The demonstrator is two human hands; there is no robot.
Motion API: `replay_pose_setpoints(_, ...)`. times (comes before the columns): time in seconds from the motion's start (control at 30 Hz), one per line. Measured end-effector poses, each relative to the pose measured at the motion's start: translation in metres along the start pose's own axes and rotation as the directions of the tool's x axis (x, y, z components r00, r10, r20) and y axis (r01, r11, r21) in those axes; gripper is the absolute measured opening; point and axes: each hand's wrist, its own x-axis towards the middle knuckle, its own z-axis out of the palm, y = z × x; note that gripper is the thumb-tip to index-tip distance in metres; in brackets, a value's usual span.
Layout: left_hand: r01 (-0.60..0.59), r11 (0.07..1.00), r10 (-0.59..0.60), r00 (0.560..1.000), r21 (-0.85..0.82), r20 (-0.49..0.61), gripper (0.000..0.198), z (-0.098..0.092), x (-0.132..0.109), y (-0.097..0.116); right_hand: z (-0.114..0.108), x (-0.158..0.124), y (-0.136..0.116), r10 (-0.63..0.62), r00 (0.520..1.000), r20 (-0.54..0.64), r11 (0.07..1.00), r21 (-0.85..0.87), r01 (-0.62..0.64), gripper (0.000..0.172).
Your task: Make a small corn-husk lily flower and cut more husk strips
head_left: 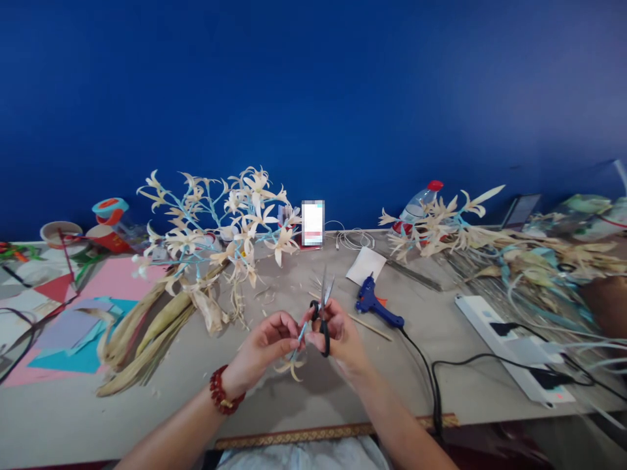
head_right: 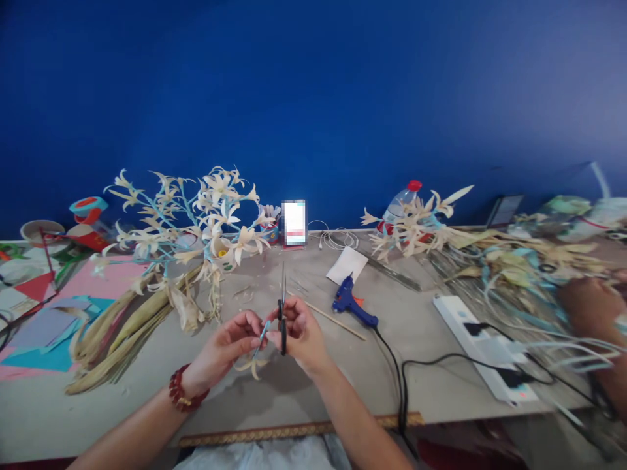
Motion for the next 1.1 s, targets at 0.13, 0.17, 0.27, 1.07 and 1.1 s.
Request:
replay_pose_setpoints(0.13, 0.015, 1.000, -0.015, 1.000, 0.019, 0.000, 0.016, 0.002, 0.000, 0.001, 0.002, -0.002, 0.002, 0.017, 1.000, -0.014, 1.000, -0.015, -0.017, 0.037)
replay_pose_setpoints(0.17, 0.016, 1.000, -0.016, 1.000, 0.026, 0.002, 0.016, 0.003, 0.001, 0.001, 0.002, -0.002, 0.003, 0.020, 1.000, -0.023, 1.000, -0.022, -0.020, 0.037)
replay_pose_setpoints(0.27, 0.003, 0.997, -0.003, 1.000, 0.081, -0.008, 0.017, 0.003, 0.001, -0.001, 0.003, -0.003, 0.006, 0.013, 0.999, -0.044, 0.999, -0.047, -0.015, 0.036)
replay_pose_setpoints(1.07, -0.082, 0.838, 0.064, 0.997, 0.540, 0.051, 0.016, -0.002, 0.002, 0.011, 0.005, -0.003, 0.005, -0.038, 0.988, -0.148, 0.994, -0.109, 0.022, 0.038)
replay_pose_setpoints(1.1, -0.098, 0.821, 0.090, 0.995, 0.563, 0.043, 0.015, -0.001, 0.002, 0.010, 0.005, -0.003, 0.006, -0.041, 0.988, -0.148, 0.994, -0.111, 0.025, 0.037)
